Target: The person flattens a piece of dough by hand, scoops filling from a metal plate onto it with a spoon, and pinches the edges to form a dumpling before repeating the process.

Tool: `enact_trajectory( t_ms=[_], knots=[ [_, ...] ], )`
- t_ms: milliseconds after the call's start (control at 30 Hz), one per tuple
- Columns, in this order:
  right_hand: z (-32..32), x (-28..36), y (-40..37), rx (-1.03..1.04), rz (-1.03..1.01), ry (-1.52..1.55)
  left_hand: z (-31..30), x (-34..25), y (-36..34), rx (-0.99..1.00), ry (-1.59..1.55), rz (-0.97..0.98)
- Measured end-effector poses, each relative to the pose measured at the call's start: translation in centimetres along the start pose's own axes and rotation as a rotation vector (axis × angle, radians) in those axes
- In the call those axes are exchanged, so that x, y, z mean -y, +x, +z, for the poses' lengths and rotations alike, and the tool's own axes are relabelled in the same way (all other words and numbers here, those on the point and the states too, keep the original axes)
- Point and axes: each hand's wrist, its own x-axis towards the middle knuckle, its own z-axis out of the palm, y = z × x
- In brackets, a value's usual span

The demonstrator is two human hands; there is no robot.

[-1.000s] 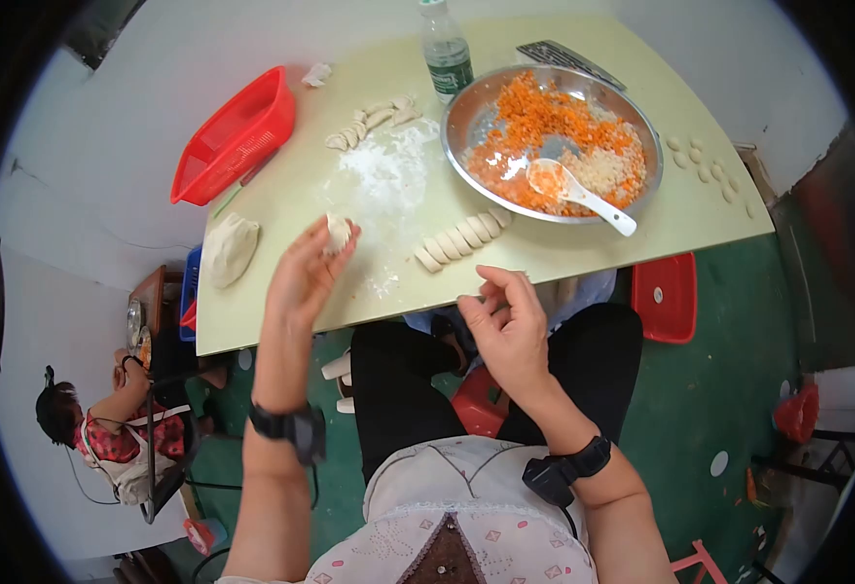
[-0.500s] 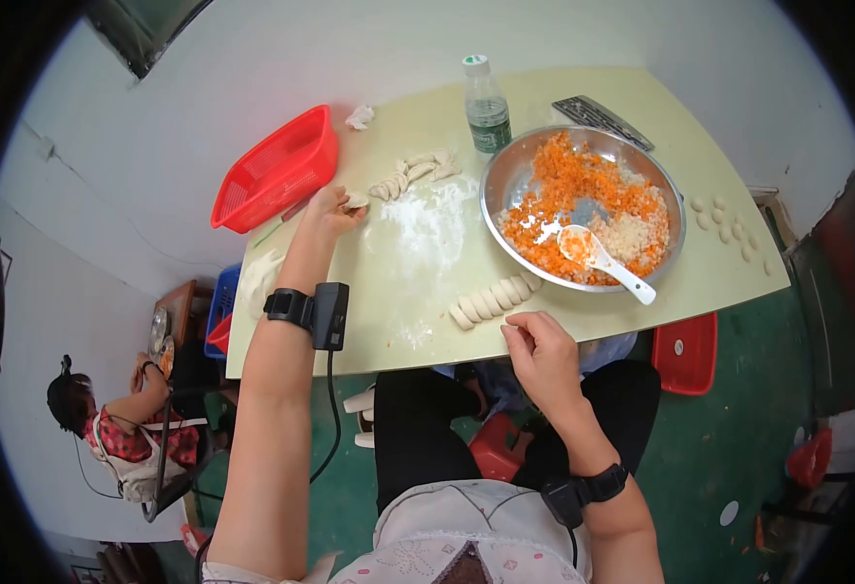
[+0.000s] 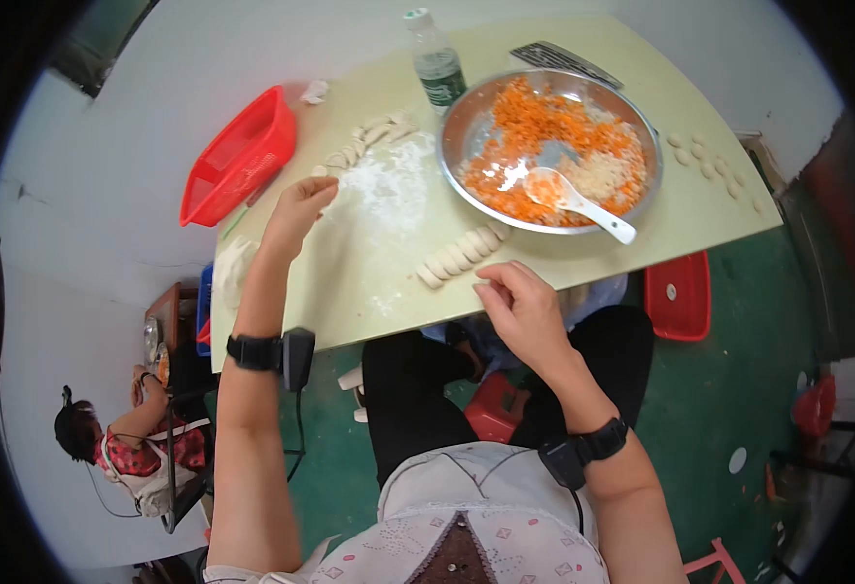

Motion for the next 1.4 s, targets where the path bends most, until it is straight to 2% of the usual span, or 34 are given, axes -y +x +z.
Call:
enact_trajectory(
  t_ms=[100,167,267,367,500,700,800,900,1000,1133,1233,1333,1400],
  knots=[
    [-0.1,-0.1,-0.1,0.007,0.041,0.059,2.3,-1.0,-4.1,0.238,0.124,0.141],
    [-0.1,-0.2,-0.1,0.011,0.04,0.059,4.5,-2.0,-7.4,0.269,0.247,0.301],
    [-0.1,0.0,-0.2,0.021,0.035,0.033,6.8,-2.2,-10.0,0.188,0.437,0.495],
    [-0.3,0.3,-0.2,0.036,0.032,0.022,8.1,-1.6,-10.8,0.177,0.429,0.494],
    [-0.2,0.1,-0.4,0.035,0.026,0.03,9.1,-1.0,-10.8,0.06,0.346,0.448],
    [-0.1,0.1,-0.4,0.028,0.017,0.017,9.5,-0.9,-11.2,-0.003,0.409,0.462],
    [-0.1,0.1,-0.4,0.027,0.018,0.018,10.5,-0.6,-11.6,-0.189,0.452,0.576],
    [-0.1,0.1,-0.5,0.024,0.008,0.015,11.2,-0.2,-11.3,-0.173,0.398,0.626],
    [-0.1,0.0,-0.5,0.024,0.003,0.015,11.2,-0.5,-11.4,-0.197,0.372,0.568],
    [-0.1,0.0,-0.6,0.016,-0.002,0.021,10.0,-0.5,-10.7,-0.064,0.344,0.405],
    [-0.1,-0.1,-0.5,0.02,-0.004,0.015,9.5,0.0,-10.1,0.043,0.196,0.245],
    [-0.1,-0.3,-0.5,0.028,-0.009,0.009,9.1,-0.8,-10.7,0.034,0.37,0.465],
    [0.0,-0.2,-0.6,0.029,0.001,0.01,9.6,-0.5,-10.7,-0.048,0.408,0.52]
  ],
)
